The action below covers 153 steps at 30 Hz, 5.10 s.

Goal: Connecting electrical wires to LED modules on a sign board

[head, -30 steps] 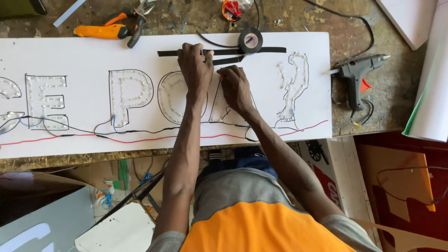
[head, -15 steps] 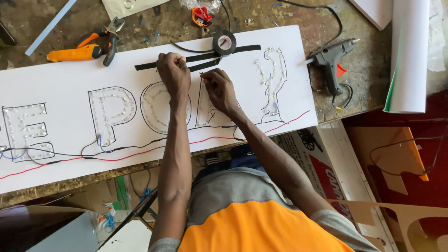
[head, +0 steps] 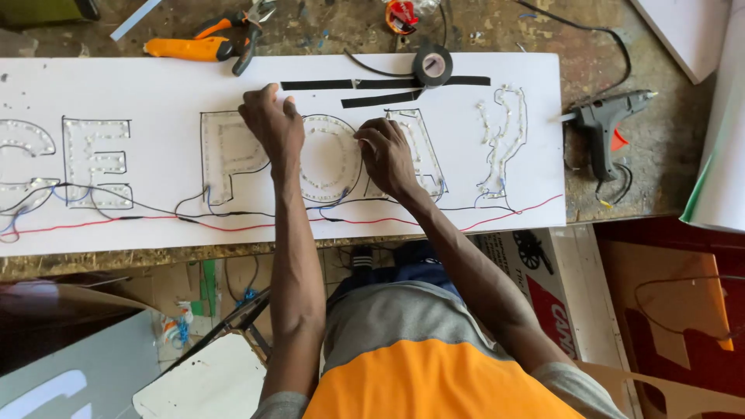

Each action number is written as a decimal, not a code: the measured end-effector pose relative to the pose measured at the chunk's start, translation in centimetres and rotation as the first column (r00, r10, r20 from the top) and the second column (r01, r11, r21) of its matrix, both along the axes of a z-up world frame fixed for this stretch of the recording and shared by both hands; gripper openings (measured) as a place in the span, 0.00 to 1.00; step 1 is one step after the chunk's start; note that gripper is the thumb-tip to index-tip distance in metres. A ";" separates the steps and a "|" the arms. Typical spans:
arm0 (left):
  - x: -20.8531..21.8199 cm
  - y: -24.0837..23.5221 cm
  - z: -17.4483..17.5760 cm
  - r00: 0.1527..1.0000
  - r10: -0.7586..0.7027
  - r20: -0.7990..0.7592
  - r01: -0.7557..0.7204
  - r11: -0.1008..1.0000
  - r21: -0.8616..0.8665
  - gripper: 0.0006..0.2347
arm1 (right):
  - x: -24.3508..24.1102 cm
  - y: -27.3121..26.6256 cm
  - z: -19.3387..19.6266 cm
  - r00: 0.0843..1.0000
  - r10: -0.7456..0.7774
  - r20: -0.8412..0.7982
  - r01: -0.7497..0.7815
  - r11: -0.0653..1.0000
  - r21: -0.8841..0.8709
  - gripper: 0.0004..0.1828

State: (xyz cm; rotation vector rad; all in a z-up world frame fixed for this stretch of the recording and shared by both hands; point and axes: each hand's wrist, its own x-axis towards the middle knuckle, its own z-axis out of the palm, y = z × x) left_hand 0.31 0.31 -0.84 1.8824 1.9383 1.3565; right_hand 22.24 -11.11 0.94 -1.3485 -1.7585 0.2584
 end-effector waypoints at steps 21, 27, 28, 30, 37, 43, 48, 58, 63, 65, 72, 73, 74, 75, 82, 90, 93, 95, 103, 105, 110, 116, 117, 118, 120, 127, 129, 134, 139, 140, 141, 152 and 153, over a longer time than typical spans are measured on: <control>3.3 1.1 0.8 0.961 0.276 0.016 -0.276 0.961 0.014 0.06 | -0.8 -0.2 1.0 1.000 0.022 -0.013 -0.022 1.000 0.015 0.13; 3.6 3.0 -0.3 0.952 0.307 -0.004 -0.307 0.950 -0.051 0.10 | -0.7 -0.1 1.1 1.000 0.018 -0.025 -0.017 0.999 0.030 0.13; 3.6 3.0 -0.8 0.953 0.302 -0.002 -0.302 0.952 -0.052 0.10 | -0.6 -0.4 1.1 1.000 0.014 -0.023 -0.013 0.999 0.030 0.13; 3.1 3.8 -1.5 0.958 0.271 -0.091 -0.276 0.960 -0.050 0.14 | -0.7 -0.3 1.3 0.999 0.017 -0.033 -0.016 0.999 0.048 0.12; 5.2 -1.8 5.1 0.982 -0.190 0.017 0.191 0.981 -0.027 0.10 | -0.4 -0.5 1.6 0.997 -0.035 -0.072 0.035 0.999 -0.002 0.07; 5.7 -7.6 17.4 0.811 -0.585 -0.004 0.582 0.806 0.103 0.09 | 1.9 -2.3 6.0 0.843 -0.061 -0.535 0.024 0.997 -0.075 0.16; 4.8 -10.1 23.4 0.459 -0.888 -0.031 0.888 0.457 0.057 0.06 | 4.5 -5.2 13.8 0.785 0.090 -0.613 -0.117 0.993 -0.004 0.29; 7.8 -10.8 20.4 0.182 -0.965 0.189 0.967 0.211 0.144 0.03 | 5.6 -9.0 12.4 0.158 0.081 -0.984 -0.556 0.831 -0.021 0.19; 10.3 -11.5 18.1 0.114 -0.893 0.435 0.933 0.247 0.263 0.15 | 10.2 -11.6 10.6 0.318 0.059 -0.946 -0.343 0.937 -0.057 0.11; 10.6 -12.3 17.3 0.204 -0.882 0.426 0.942 0.295 0.161 0.16 | 12.2 -13.1 9.9 0.333 -0.002 -0.943 -0.259 0.961 -0.094 0.13; 9.7 -17.1 7.5 0.490 -0.867 -0.088 0.745 0.469 -0.475 0.09 | 10.6 -18.7 9.3 0.331 -0.313 -0.890 -0.119 0.922 -0.368 0.14; 9.6 -17.7 6.7 0.487 -0.869 -0.088 0.745 0.465 -0.478 0.09 | 10.0 -18.9 9.0 0.327 -0.316 -0.891 -0.117 0.922 -0.370 0.14; 9.6 -18.3 5.9 0.520 -0.844 -0.130 0.725 0.517 -0.454 0.07 | 9.4 -19.2 8.7 0.347 -0.349 -0.870 -0.128 0.902 -0.413 0.15; 9.3 -19.1 5.0 0.554 -0.815 -0.170 0.702 0.567 -0.431 0.05 | 8.6 -19.5 8.3 0.367 -0.382 -0.848 -0.141 0.879 -0.456 0.15; 9.7 -20.3 5.9 0.641 -0.756 -0.135 0.683 0.642 -0.349 0.04 | 6.1 -19.5 4.5 0.439 -0.421 -0.794 -0.170 0.829 -0.533 0.18; 9.1 -19.2 10.3 0.558 -0.759 0.336 0.828 0.479 -0.292 0.06 | 1.4 -19.5 5.2 0.113 -0.511 -0.852 -0.098 0.848 -0.521 0.17; 9.3 -19.5 10.3 0.544 -0.738 0.398 0.838 0.456 -0.299 0.08 | -0.3 -18.2 4.1 -0.015 -0.514 -0.858 -0.117 0.853 -0.509 0.15; 9.7 -20.0 11.2 0.546 -0.729 0.413 0.837 0.459 -0.297 0.08 | -0.5 -17.5 2.9 -0.055 -0.504 -0.862 -0.115 0.861 -0.496 0.13; 9.8 -20.1 11.2 0.543 -0.650 0.532 0.840 0.432 -0.329 0.12 | -1.3 -17.1 0.2 -0.160 -0.435 -0.886 -0.103 0.900 -0.423 0.06; 9.9 -20.3 12.4 0.535 -0.630 0.563 0.844 0.416 -0.338 0.13 | -1.2 -17.1 0.2 -0.141 -0.423 -0.895 -0.101 0.906 -0.412 0.07; 9.9 -19.8 11.0 0.537 -0.642 0.548 0.844 0.413 -0.343 0.15 | -1.5 -17.0 -0.1 -0.146 -0.404 -0.903 -0.106 0.914 -0.392 0.08; 9.7 -20.0 12.7 0.517 -0.632 0.578 0.856 0.383 -0.347 0.16 | -1.6 -17.1 -0.5 -0.160 -0.387 -0.908 -0.118 0.921 -0.372 0.08; 9.7 -20.0 12.7 0.516 -0.620 0.591 0.856 0.377 -0.353 0.16 | -1.6 -17.2 -0.3 -0.160 -0.385 -0.909 -0.118 0.922 -0.370 0.08; 9.6 -20.0 12.3 0.515 -0.621 0.591 0.857 0.376 -0.353 0.16 | -1.6 -17.2 -0.3 -0.160 -0.385 -0.909 -0.117 0.922 -0.369 0.08; 9.5 -19.8 11.4 0.502 -0.622 0.601 0.865 0.367 -0.343 0.14 | -1.6 -17.2 -0.2 -0.158 -0.375 -0.913 -0.115 0.926 -0.361 0.07; 9.5 -19.7 11.5 0.528 -0.639 0.560 0.849 0.370 -0.378 0.11 | -1.5 -17.4 -0.3 -0.144 -0.377 -0.915 -0.123 0.924 -0.361 0.08; 9.5 -19.2 10.5 0.535 -0.665 0.520 0.844 0.404 -0.352 0.09 | -1.5 -17.5 -0.4 -0.139 -0.395 -0.908 -0.122 0.917 -0.380 0.09; 9.6 -19.0 10.3 0.532 -0.710 0.461 0.847 0.460 -0.268 0.09 | -1.8 -18.2 1.9 0.028 -0.439 -0.898 -0.102 0.892 -0.440 0.16; 9.4 -19.3 9.3 0.498 -0.763 0.413 0.865 0.471 -0.173 0.08 | -0.7 -19.0 5.1 0.269 -0.439 -0.858 -0.042 0.884 -0.465 0.18; 9.4 -19.4 9.2 0.494 -0.782 0.381 0.867 0.476 -0.148 0.08 | -0.2 -19.0 5.3 0.331 -0.423 -0.844 -0.050 0.885 -0.463 0.18; 9.4 -19.4 9.0 0.487 -0.802 0.346 0.871 0.477 -0.122 0.07 | 0.3 -18.9 5.6 0.391 -0.404 -0.827 -0.055 0.887 -0.459 0.18; 8.4 -20.4 7.2 0.470 -0.805 0.363 0.878 0.469 -0.096 0.04 | 4.2 -17.0 9.6 0.388 -0.370 -0.844 -0.276 0.827 -0.489 0.17; 8.5 -20.2 6.4 0.505 -0.784 0.361 0.858 0.499 -0.117 0.11 | 4.8 -16.4 10.0 0.376 -0.350 -0.858 -0.299 0.830 -0.470 0.18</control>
